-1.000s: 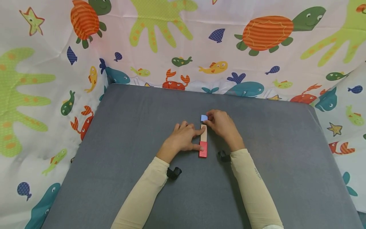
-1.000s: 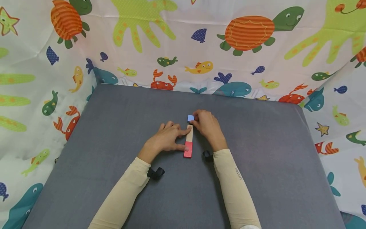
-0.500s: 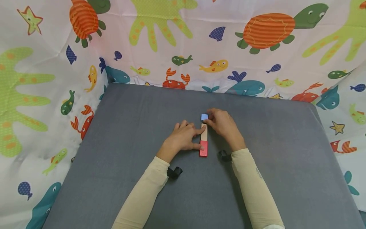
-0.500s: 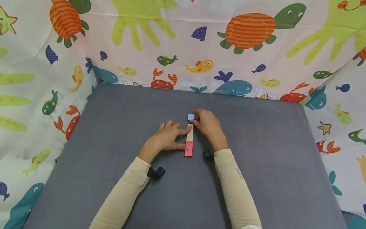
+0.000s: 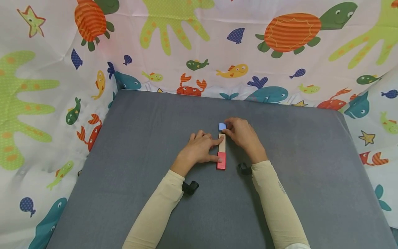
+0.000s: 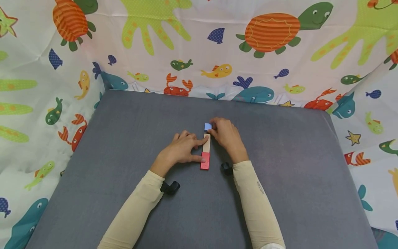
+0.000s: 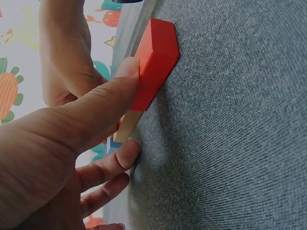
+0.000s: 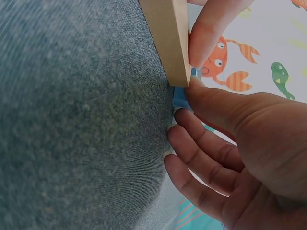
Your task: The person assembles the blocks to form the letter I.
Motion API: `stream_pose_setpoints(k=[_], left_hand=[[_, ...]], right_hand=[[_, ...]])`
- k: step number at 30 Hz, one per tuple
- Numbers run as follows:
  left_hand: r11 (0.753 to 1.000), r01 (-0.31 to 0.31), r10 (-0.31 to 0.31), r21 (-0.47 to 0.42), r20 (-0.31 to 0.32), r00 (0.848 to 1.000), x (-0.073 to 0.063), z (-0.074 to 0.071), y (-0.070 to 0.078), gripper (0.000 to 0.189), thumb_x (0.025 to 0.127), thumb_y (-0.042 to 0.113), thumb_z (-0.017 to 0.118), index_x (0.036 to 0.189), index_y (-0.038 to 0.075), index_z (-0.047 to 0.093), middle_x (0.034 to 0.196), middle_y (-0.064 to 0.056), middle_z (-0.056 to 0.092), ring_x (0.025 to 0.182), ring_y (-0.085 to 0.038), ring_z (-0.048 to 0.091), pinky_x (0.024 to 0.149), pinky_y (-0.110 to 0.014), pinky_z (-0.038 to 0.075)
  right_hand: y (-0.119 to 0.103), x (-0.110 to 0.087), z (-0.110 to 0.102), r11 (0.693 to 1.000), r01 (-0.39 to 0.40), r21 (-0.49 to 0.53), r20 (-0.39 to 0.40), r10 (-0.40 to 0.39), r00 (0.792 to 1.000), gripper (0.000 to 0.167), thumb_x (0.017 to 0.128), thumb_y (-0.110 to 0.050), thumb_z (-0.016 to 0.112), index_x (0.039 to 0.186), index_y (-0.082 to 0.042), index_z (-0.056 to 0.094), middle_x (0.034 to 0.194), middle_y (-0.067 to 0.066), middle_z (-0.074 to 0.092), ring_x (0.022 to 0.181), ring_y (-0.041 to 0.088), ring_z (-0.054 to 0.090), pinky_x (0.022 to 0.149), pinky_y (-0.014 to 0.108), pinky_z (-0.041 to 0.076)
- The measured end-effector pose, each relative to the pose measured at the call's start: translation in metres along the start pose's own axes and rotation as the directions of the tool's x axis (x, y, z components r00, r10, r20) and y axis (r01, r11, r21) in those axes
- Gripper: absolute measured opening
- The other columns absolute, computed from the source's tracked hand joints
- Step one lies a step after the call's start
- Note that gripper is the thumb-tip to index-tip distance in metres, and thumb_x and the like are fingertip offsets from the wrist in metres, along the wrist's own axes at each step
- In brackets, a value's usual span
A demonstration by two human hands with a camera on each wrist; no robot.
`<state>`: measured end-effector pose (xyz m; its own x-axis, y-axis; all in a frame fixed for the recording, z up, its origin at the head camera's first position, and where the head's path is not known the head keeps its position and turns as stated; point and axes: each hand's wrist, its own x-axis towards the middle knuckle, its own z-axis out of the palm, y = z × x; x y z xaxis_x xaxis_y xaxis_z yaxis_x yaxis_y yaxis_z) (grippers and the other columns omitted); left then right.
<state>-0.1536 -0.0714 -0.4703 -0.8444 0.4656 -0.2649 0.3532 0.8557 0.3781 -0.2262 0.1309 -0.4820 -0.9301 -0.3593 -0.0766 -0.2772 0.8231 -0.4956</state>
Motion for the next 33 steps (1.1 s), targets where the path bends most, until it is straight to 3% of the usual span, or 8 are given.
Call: stream_pose_setpoints(k=[10, 18, 25, 29, 33], left_hand=[[1.000, -0.026, 0.026, -0.003, 0.004, 1.000, 0.000, 0.000, 0.001, 0.089, 0.090, 0.063, 0.076, 0.165, 0.036, 0.037, 0.101, 0.006, 0.053, 0.109, -0.021, 0.040, 0.089, -0.042, 0.029], [0.997, -0.060, 0.059, -0.045, -0.024, 0.998, 0.003, 0.000, -0.001, 0.083, 0.095, 0.064, 0.069, 0.165, 0.034, 0.037, 0.105, 0.003, 0.056, 0.104, -0.017, 0.045, 0.090, -0.046, 0.030], [0.986, -0.122, 0.102, -0.115, -0.166, 0.981, -0.001, -0.006, -0.004, 0.079, 0.100, 0.060, 0.064, 0.167, 0.032, 0.034, 0.107, 0.001, 0.062, 0.094, -0.009, 0.058, 0.097, -0.050, 0.031], [0.983, -0.138, 0.103, -0.117, -0.266, 0.959, -0.015, -0.009, -0.002, 0.076, 0.102, 0.057, 0.063, 0.166, 0.029, 0.036, 0.127, 0.001, 0.063, 0.114, -0.010, 0.062, 0.107, -0.048, 0.035], [0.973, -0.162, 0.090, -0.165, -0.374, 0.923, -0.036, -0.010, 0.004, 0.072, 0.101, 0.052, 0.068, 0.164, 0.030, 0.041, 0.146, 0.000, 0.059, 0.132, -0.019, 0.058, 0.117, -0.051, 0.038]], right_hand=[[0.007, -0.005, -0.002, 0.998, -0.046, 0.036, -0.004, 0.046, 0.999, 0.047, 0.104, -0.039, 0.070, 0.140, -0.010, 0.065, 0.109, 0.008, 0.074, 0.088, 0.024, 0.066, 0.078, 0.044, 0.058], [0.018, -0.012, -0.005, 0.996, -0.057, 0.071, -0.019, 0.058, 0.998, 0.054, 0.107, -0.050, 0.059, 0.142, -0.009, 0.064, 0.114, 0.012, 0.074, 0.096, 0.026, 0.069, 0.084, 0.048, 0.058], [0.027, -0.026, -0.010, 0.995, -0.054, 0.078, -0.067, 0.060, 0.996, 0.050, 0.108, -0.047, 0.058, 0.140, -0.009, 0.065, 0.119, 0.014, 0.073, 0.101, 0.030, 0.068, 0.093, 0.054, 0.056], [0.020, -0.042, -0.017, 0.995, -0.053, 0.086, -0.083, 0.060, 0.995, 0.050, 0.107, -0.045, 0.062, 0.143, -0.009, 0.063, 0.122, 0.014, 0.072, 0.105, 0.031, 0.069, 0.095, 0.054, 0.055], [0.001, -0.058, -0.029, 0.996, 0.002, 0.089, -0.128, 0.009, 0.992, 0.049, 0.106, -0.044, 0.063, 0.142, -0.010, 0.064, 0.119, 0.010, 0.072, 0.104, 0.028, 0.068, 0.093, 0.052, 0.056]])
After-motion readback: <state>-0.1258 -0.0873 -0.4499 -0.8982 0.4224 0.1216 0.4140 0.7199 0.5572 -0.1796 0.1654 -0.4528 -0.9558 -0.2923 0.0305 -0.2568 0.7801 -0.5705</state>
